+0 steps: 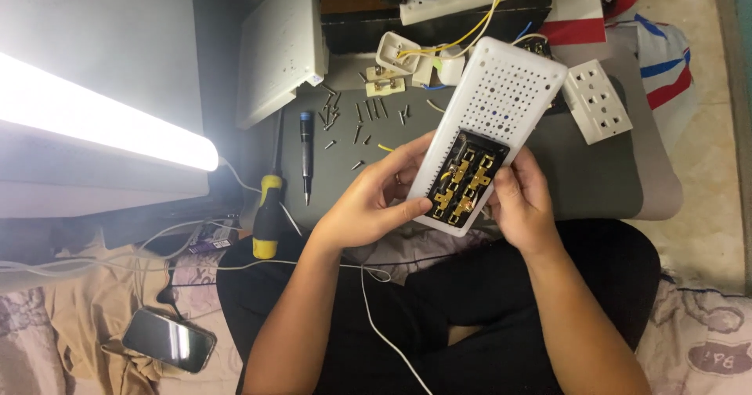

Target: Assembling internal components of an electrical panel using a screwdriver and managing wires.

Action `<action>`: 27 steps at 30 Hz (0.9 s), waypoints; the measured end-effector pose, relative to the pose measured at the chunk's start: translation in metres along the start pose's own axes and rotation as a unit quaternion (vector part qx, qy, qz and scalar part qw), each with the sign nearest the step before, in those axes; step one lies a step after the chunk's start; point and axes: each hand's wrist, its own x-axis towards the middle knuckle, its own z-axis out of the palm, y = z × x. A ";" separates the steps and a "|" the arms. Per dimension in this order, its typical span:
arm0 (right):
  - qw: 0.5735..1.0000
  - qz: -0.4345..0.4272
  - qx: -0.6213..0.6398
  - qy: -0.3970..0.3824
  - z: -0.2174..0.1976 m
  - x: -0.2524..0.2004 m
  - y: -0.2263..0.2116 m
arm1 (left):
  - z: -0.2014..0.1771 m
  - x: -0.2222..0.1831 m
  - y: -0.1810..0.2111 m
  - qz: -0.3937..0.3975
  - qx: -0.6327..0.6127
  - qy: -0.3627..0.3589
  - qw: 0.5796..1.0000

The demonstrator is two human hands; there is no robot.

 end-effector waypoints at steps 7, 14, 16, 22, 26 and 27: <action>0.998 -0.022 -0.017 -0.061 -0.006 0.007 -0.010 | 0.002 0.002 0.002 0.011 0.004 -0.012 1.000; 0.998 -0.013 0.030 -0.044 -0.018 0.011 -0.002 | 0.004 0.001 -0.007 0.013 0.031 -0.017 0.999; 0.996 -0.022 0.087 -0.007 -0.017 0.011 0.000 | 0.005 -0.001 -0.010 0.015 0.080 -0.023 0.996; 0.987 -0.019 0.155 0.038 -0.035 0.012 0.014 | 0.010 0.008 0.008 0.037 0.216 -0.008 0.976; 0.972 0.031 0.199 0.118 0.025 0.020 -0.060 | 0.016 -0.002 -0.014 0.008 0.168 -0.059 0.984; 0.953 0.068 0.231 0.183 0.038 0.023 -0.079 | 0.017 -0.004 -0.010 -0.019 0.112 -0.101 0.988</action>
